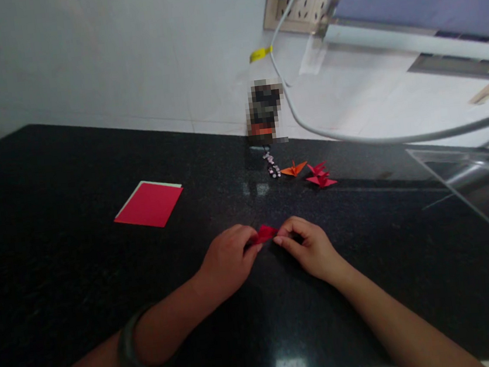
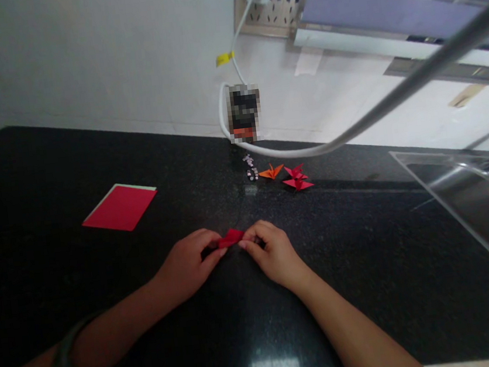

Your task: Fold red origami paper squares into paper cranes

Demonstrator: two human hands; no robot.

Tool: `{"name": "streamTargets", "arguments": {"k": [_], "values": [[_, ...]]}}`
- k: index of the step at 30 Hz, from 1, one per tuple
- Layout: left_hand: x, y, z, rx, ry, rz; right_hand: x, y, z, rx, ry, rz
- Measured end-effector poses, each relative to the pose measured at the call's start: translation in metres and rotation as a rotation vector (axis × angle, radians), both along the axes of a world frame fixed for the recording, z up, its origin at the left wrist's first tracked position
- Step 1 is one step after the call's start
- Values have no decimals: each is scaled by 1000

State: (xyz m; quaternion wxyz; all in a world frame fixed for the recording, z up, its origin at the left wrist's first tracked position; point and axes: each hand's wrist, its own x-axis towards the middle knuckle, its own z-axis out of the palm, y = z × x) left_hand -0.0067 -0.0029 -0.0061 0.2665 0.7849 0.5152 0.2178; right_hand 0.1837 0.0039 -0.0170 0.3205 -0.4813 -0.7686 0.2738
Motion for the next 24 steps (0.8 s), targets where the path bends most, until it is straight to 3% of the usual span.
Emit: {"name": "streamTargets", "arguments": {"k": [6, 10, 14, 19, 24], "values": [[1, 1, -11, -332, -477, 100, 0, -2, -1, -17, 192, -76], [6, 1, -7, -531, -688, 92, 2, -1, -3, -88, 240, -79], [7, 3, 2, -615, -857, 105, 1, -4, -1, -164, 292, -37], [3, 9, 4, -604, -982, 311, -8, -12, 11, -363, 475, -36], [-1, 11, -1, -620, -1019, 283, -21, -2, 32, -527, 647, -41]]}}
